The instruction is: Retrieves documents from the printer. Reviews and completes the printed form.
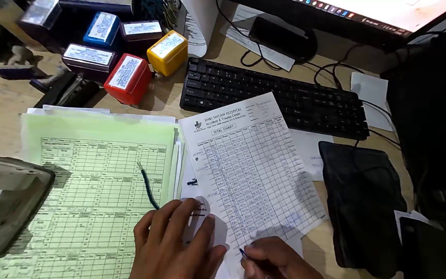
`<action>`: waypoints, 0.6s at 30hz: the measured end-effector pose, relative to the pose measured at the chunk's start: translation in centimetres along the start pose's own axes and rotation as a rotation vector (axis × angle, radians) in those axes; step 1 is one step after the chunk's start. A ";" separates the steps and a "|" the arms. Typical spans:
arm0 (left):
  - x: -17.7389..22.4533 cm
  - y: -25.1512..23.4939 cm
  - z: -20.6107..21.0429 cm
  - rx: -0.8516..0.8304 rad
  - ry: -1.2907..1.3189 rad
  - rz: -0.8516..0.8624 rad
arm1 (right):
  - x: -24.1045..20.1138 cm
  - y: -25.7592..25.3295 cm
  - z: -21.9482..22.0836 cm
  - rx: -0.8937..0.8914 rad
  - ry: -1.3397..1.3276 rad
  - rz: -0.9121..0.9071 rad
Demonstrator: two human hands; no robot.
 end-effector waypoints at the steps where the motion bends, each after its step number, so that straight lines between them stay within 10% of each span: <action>1: 0.0 0.0 0.0 -0.002 0.003 -0.001 | 0.0 -0.3 0.4 0.003 0.009 0.004; 18: -0.3 0.1 0.2 0.013 0.026 -0.012 | 0.8 -0.6 1.7 0.065 0.319 -0.148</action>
Point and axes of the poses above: each hand's wrist, its own y-axis away from the middle knuckle, its own z-axis out of the palm, x = y × z, the point moved 9 cm from there along -y, towards the middle knuckle, and after that the axes turned 10 degrees about -z, right-handed, at the moved point
